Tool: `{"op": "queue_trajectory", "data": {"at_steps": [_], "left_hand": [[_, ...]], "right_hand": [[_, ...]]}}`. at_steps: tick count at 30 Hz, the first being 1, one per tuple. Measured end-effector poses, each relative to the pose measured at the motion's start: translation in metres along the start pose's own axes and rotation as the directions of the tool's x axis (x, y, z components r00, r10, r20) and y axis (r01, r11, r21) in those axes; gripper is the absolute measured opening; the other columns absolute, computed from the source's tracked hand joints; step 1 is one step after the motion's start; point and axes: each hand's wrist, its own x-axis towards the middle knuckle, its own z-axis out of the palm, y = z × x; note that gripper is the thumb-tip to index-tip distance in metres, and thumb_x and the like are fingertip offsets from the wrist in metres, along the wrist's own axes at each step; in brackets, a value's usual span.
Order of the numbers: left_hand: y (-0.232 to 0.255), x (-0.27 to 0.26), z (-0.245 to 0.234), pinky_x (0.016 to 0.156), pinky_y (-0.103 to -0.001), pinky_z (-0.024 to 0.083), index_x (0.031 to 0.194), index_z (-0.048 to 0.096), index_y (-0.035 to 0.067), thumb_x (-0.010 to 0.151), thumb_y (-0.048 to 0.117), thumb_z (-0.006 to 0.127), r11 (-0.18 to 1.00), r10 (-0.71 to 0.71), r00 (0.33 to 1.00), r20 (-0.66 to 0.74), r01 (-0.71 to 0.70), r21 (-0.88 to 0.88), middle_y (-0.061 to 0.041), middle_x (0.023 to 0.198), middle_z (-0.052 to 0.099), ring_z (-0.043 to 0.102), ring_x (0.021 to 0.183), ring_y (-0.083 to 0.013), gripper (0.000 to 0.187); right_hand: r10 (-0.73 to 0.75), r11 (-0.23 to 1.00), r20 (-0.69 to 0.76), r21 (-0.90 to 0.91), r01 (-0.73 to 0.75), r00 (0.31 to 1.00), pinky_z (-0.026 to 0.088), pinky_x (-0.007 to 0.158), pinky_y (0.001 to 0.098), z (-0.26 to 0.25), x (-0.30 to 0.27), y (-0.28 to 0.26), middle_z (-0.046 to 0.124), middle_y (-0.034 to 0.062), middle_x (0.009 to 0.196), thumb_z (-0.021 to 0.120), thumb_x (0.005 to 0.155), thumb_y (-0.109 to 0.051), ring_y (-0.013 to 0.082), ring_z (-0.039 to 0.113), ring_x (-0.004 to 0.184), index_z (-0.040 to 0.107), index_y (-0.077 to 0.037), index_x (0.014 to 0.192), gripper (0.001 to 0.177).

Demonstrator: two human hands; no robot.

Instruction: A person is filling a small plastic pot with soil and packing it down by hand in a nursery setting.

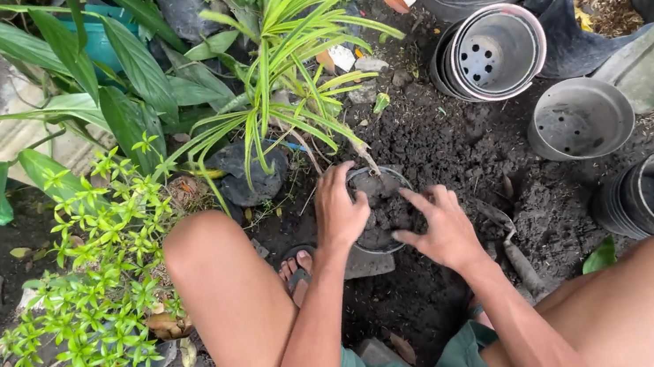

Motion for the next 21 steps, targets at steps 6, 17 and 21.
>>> {"op": "queue_trajectory", "data": {"at_steps": [6,17,21], "left_hand": [[0.002,-0.036,0.008,0.095,-0.046,0.045,0.101,0.072,0.017,0.086,0.019,0.065,0.925,0.138,0.985,-0.104,-0.091,0.369,-0.002,0.096,0.060,0.058,0.103,-0.0238,0.016],[-0.005,-0.047,0.006,0.114,-0.060,0.016,0.112,0.073,0.020,0.079,0.018,0.082,0.847,0.001,0.991,0.135,-0.073,0.527,-0.001,0.108,0.064,0.049,0.121,-0.0216,0.035],[0.004,-0.039,0.002,0.114,-0.060,0.016,0.113,0.071,0.018,0.082,0.024,0.081,0.879,-0.012,0.997,0.076,-0.026,0.476,-0.003,0.106,0.065,0.052,0.115,-0.0229,0.033]], "right_hand": [[-0.120,0.923,0.005,-0.366,0.114,0.993,0.042,0.115,0.0416,0.022,0.017,0.020,0.045,0.0071,0.133,0.087,0.079,-0.028,0.0268,0.044,0.127,0.054,-0.017,0.143,0.073],[0.270,0.935,-0.341,0.314,-0.162,0.900,0.056,0.088,0.0473,-0.018,0.023,0.045,0.073,0.0180,0.115,0.086,0.081,-0.048,0.0293,0.073,0.100,0.063,-0.005,0.137,0.074],[0.339,0.907,-0.289,0.354,-0.229,0.896,0.055,0.092,0.0513,-0.018,0.027,0.062,0.062,0.0260,0.132,0.079,0.092,-0.031,0.0321,0.068,0.109,0.051,0.003,0.151,0.074]]}}
